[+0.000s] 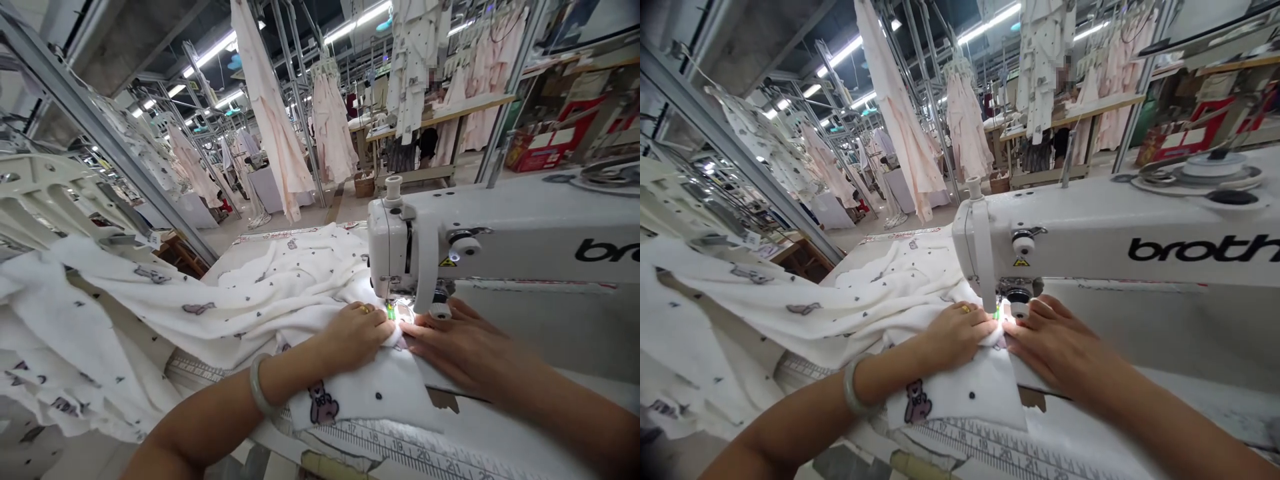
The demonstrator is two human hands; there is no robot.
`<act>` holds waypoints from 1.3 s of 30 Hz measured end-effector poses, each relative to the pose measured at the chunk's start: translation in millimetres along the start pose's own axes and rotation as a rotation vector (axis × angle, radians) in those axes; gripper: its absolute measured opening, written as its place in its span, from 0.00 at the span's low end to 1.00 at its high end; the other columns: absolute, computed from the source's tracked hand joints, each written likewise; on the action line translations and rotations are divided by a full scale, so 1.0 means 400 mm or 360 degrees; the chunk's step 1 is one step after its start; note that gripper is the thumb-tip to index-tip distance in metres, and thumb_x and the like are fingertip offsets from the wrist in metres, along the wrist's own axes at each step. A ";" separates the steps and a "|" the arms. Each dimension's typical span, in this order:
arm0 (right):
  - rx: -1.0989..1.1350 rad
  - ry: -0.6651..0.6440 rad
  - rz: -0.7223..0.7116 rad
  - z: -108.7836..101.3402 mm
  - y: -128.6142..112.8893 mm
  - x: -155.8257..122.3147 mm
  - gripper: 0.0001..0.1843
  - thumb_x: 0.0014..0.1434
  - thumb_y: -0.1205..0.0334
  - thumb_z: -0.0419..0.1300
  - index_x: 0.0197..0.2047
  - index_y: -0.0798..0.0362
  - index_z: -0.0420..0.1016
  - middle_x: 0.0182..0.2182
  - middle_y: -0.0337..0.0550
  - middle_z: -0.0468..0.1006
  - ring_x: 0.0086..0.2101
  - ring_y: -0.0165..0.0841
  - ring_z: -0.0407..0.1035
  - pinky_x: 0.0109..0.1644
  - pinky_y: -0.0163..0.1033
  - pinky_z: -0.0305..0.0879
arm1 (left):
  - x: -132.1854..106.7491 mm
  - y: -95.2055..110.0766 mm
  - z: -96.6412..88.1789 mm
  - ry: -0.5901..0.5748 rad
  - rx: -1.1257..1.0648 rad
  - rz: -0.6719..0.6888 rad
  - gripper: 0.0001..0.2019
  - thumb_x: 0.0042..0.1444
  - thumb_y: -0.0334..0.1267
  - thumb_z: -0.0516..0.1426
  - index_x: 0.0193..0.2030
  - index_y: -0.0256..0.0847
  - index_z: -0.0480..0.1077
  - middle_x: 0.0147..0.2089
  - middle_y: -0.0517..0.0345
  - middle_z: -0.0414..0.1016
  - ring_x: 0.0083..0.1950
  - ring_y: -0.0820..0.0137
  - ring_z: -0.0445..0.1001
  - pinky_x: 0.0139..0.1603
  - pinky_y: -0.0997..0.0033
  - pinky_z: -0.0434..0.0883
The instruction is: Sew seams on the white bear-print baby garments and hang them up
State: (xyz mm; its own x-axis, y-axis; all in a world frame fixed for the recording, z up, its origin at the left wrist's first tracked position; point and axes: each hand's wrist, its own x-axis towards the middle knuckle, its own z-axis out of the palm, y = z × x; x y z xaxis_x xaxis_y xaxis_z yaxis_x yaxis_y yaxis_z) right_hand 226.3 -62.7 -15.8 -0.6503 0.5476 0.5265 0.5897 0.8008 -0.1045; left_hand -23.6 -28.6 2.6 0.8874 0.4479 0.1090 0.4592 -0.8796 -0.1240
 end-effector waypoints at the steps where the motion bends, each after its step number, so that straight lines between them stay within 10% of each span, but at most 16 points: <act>1: 0.0001 0.0004 -0.0017 -0.002 0.003 0.000 0.12 0.77 0.58 0.51 0.50 0.44 0.77 0.39 0.37 0.83 0.35 0.38 0.75 0.53 0.51 0.62 | 0.001 -0.004 0.000 -0.0007 -0.0050 -0.0013 0.10 0.63 0.26 0.55 0.49 0.36 0.74 0.48 0.50 0.79 0.49 0.61 0.77 0.55 0.60 0.73; 12: 0.0129 -0.0089 -0.0028 -0.006 -0.015 0.004 0.16 0.78 0.56 0.48 0.56 0.43 0.77 0.42 0.37 0.82 0.40 0.37 0.77 0.57 0.49 0.61 | 0.024 -0.020 -0.013 0.0282 -0.0988 -0.0699 0.05 0.61 0.31 0.57 0.33 0.40 0.72 0.37 0.58 0.76 0.41 0.65 0.75 0.47 0.66 0.74; 24: 0.0087 -0.0078 -0.0022 -0.014 -0.040 0.024 0.19 0.78 0.61 0.45 0.43 0.45 0.76 0.34 0.35 0.77 0.33 0.36 0.73 0.56 0.50 0.56 | -0.003 0.019 -0.030 -0.0015 0.0263 0.0096 0.09 0.68 0.26 0.54 0.39 0.38 0.74 0.45 0.51 0.77 0.47 0.63 0.74 0.52 0.62 0.70; 30: 0.0060 -0.0067 -0.0058 -0.014 -0.042 0.024 0.17 0.75 0.66 0.45 0.41 0.49 0.75 0.32 0.37 0.76 0.31 0.35 0.74 0.58 0.53 0.59 | 0.009 0.028 -0.033 -0.0102 0.0259 -0.0056 0.10 0.65 0.21 0.52 0.40 0.35 0.73 0.43 0.49 0.77 0.46 0.63 0.76 0.53 0.62 0.73; 39: 0.0177 -0.0094 -0.0373 -0.030 -0.063 0.017 0.19 0.74 0.58 0.58 0.64 0.53 0.74 0.54 0.49 0.83 0.57 0.44 0.74 0.64 0.52 0.67 | -0.026 -0.024 -0.032 -0.0080 0.0081 0.0026 0.18 0.69 0.26 0.52 0.64 0.33 0.67 0.66 0.45 0.74 0.68 0.64 0.71 0.69 0.62 0.68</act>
State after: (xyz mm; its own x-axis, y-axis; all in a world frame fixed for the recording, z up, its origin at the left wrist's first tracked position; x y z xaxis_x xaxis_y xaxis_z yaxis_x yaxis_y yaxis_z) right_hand 212.8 -82.2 0.6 -0.7918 0.3547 0.4972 0.3655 0.9274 -0.0794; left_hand -37.8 -26.6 15.2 0.8953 0.4419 0.0571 0.4447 -0.8784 -0.1752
